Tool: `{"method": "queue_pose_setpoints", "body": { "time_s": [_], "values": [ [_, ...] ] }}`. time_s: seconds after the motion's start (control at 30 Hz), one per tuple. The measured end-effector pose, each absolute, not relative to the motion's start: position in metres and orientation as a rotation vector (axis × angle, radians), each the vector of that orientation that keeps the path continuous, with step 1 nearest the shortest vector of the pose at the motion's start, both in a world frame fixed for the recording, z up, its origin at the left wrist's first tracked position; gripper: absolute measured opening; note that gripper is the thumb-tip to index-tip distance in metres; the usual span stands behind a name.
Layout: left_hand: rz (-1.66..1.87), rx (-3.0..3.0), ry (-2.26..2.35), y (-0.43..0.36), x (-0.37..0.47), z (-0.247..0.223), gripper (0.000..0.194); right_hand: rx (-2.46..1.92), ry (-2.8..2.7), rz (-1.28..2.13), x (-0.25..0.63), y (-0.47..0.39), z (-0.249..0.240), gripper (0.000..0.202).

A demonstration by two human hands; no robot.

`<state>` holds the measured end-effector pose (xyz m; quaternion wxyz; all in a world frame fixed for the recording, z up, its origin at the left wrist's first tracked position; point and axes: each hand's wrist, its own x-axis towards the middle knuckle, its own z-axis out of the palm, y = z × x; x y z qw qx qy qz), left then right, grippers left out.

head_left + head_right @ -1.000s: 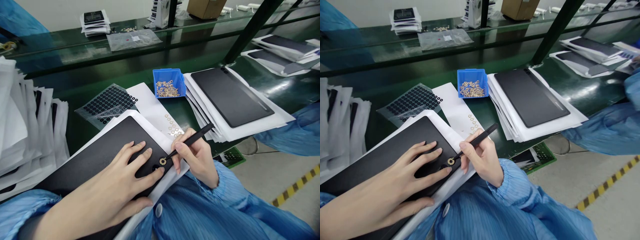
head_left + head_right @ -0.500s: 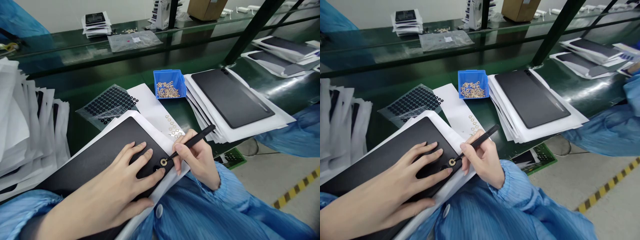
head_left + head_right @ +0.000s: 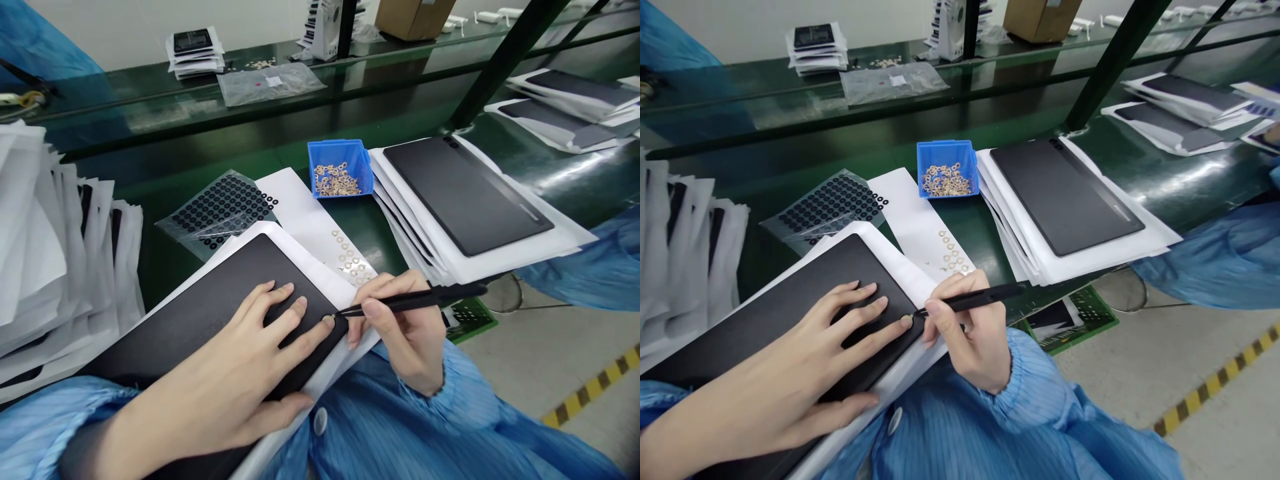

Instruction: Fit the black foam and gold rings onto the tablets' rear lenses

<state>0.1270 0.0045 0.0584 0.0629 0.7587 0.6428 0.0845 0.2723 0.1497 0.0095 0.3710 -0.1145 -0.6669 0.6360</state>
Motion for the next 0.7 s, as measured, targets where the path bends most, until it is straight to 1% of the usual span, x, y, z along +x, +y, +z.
{"method": "queue_pose_setpoints", "body": {
  "time_s": [0.3, 0.53, 0.7],
  "values": [
    [0.195, 2.327, 1.994, 0.006, 0.1315, 0.058, 0.049, -0.259, -1.728, 1.6, 0.2744, 0.1488, 0.0074, 0.008],
    [0.176, 2.318, 1.992, 0.0072, 0.1315, 0.0556, 0.053, -0.278, -1.816, 1.491, 0.2755, 0.1487, 0.006, 0.012],
    [0.216, 2.352, 2.019, 0.0017, 0.1298, 0.0584, 0.063, -0.246, -1.836, 1.382, 0.2725, 0.1477, 0.0058, 0.012]
  ]
}}
